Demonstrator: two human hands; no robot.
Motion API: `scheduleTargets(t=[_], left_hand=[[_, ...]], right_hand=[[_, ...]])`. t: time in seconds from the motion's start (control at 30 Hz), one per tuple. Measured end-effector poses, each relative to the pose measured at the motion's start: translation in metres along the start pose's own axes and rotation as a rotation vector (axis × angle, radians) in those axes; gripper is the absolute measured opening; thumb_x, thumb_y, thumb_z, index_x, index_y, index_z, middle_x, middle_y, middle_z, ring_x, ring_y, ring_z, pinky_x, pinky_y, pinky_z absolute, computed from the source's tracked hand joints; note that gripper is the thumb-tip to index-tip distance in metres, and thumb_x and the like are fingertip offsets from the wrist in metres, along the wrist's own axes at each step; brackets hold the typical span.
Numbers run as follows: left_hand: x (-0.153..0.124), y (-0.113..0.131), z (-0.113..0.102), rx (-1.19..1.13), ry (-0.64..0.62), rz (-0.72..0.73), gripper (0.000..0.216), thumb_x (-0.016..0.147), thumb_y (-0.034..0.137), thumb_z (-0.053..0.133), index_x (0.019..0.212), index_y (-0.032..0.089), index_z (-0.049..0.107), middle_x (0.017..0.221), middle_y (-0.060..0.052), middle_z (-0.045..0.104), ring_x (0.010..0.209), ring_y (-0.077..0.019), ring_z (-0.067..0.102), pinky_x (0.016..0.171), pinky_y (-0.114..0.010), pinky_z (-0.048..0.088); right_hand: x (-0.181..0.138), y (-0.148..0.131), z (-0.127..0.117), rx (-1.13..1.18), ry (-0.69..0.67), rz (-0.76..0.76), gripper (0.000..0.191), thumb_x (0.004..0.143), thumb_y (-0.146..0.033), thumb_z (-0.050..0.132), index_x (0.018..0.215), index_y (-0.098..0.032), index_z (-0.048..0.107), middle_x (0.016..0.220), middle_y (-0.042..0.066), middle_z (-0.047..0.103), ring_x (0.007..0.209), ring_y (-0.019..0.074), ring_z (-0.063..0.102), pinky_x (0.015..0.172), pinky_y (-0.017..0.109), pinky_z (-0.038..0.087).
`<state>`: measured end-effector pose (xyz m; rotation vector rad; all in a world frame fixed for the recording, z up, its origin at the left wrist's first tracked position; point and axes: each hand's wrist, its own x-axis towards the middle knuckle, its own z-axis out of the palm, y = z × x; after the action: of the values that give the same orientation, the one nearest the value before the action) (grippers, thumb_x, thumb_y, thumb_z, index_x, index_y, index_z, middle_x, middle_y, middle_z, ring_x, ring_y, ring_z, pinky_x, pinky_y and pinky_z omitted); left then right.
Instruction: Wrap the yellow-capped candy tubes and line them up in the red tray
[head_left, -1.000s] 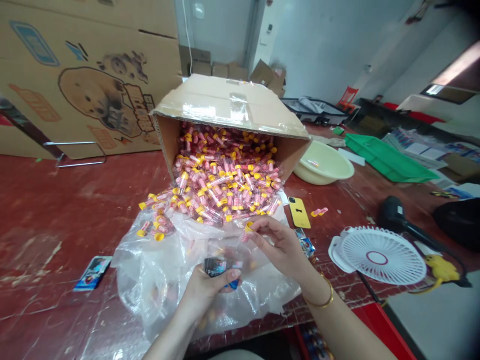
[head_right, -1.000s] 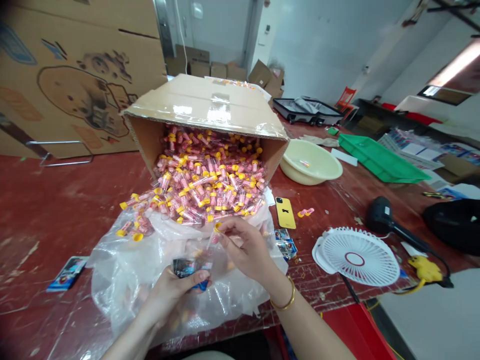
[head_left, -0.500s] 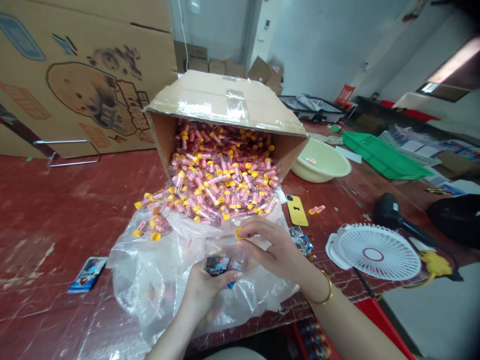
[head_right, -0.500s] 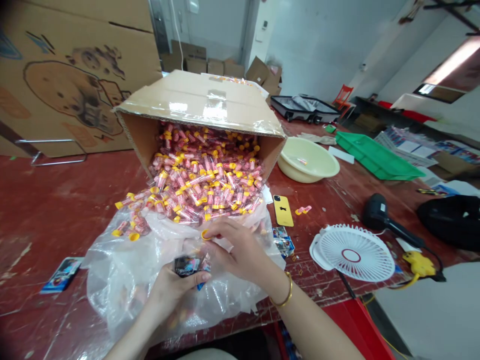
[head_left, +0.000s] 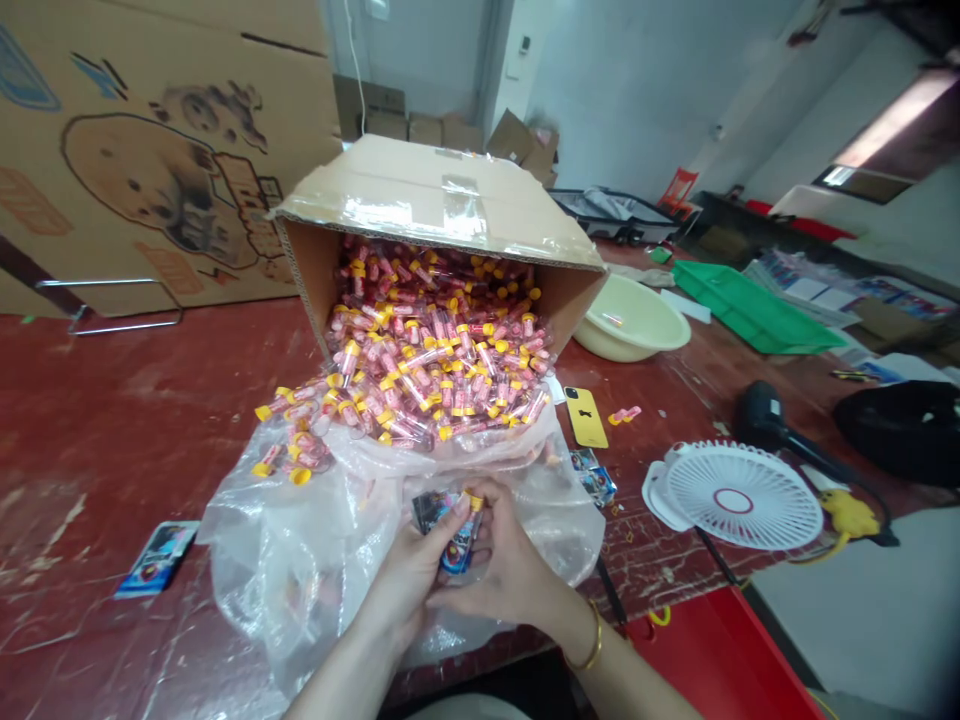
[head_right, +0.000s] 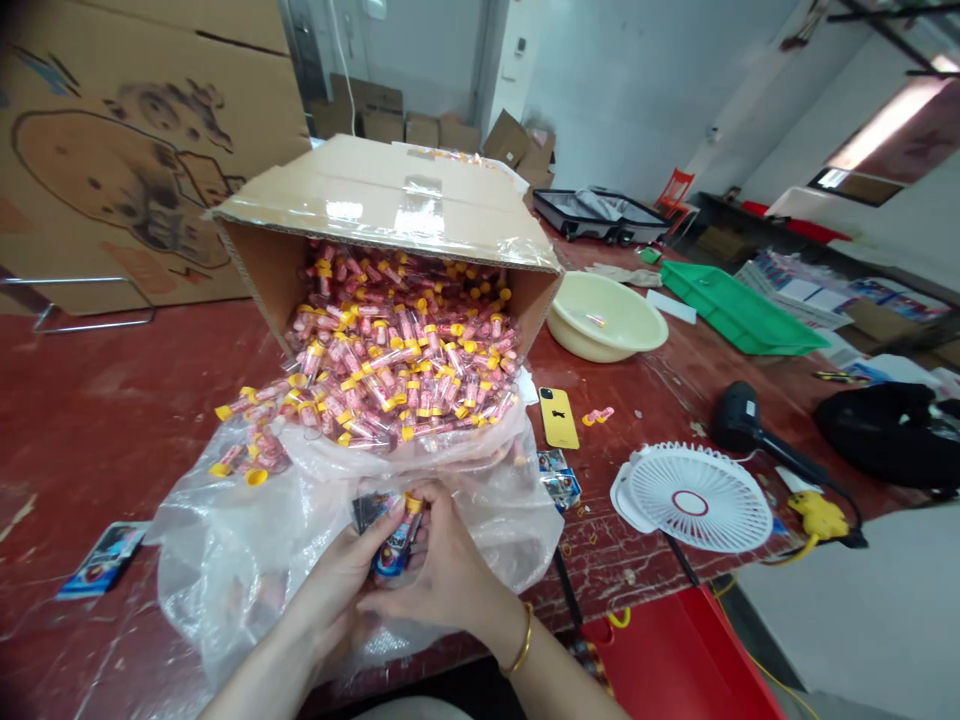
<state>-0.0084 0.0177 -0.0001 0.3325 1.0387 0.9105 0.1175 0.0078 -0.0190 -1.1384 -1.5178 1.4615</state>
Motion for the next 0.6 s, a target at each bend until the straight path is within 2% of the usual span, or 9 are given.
scheduleTargets(t=[0.1,0.23,0.37,0.5,0.6], left_hand=[[0.000,0.000,-0.003,-0.006,-0.027,0.003,0.038,0.073,0.035,0.071,0.103,0.013,0.067,0.084,-0.011,0.076,0.072,-0.0201,0.071,0.063,-0.026,0.055],[-0.005,-0.004,-0.010,0.056,-0.036,0.016,0.041,0.068,0.031,0.077,0.105,0.015,0.067,0.080,-0.007,0.077,0.074,-0.0187,0.070,0.066,-0.023,0.052],[-0.008,-0.009,-0.009,0.086,-0.011,0.051,0.043,0.064,0.034,0.078,0.102,0.015,0.070,0.083,-0.008,0.077,0.082,-0.0231,0.070,0.071,-0.027,0.051],[-0.005,-0.012,-0.005,0.057,-0.051,0.097,0.039,0.063,0.033,0.078,0.096,0.014,0.072,0.091,-0.010,0.076,0.090,-0.0261,0.068,0.085,-0.035,0.048],[-0.003,-0.013,-0.005,0.045,-0.058,0.102,0.039,0.064,0.031,0.078,0.098,0.014,0.071,0.093,-0.010,0.076,0.091,-0.0266,0.067,0.089,-0.038,0.046]], right_hand=[[0.003,0.005,0.002,-0.016,0.025,-0.030,0.073,0.057,-0.017,0.079,0.112,-0.026,0.033,0.110,0.006,0.049,0.090,0.0182,0.059,0.068,0.030,0.054],[0.007,0.005,-0.001,-0.050,0.106,-0.164,0.063,0.061,-0.011,0.069,0.108,-0.026,0.031,0.095,0.001,0.050,0.082,0.0159,0.057,0.069,0.029,0.052],[0.006,0.007,-0.001,-0.114,0.168,-0.260,0.063,0.058,-0.009,0.066,0.107,-0.025,0.030,0.097,0.002,0.047,0.087,0.0175,0.055,0.073,0.029,0.050],[0.002,0.010,0.001,-0.121,0.162,-0.245,0.063,0.058,-0.007,0.065,0.108,-0.024,0.030,0.100,0.003,0.046,0.091,0.0180,0.055,0.077,0.030,0.049],[0.000,0.011,0.001,-0.089,0.164,-0.247,0.063,0.058,-0.007,0.064,0.108,-0.024,0.029,0.101,0.003,0.046,0.091,0.0176,0.055,0.077,0.029,0.049]])
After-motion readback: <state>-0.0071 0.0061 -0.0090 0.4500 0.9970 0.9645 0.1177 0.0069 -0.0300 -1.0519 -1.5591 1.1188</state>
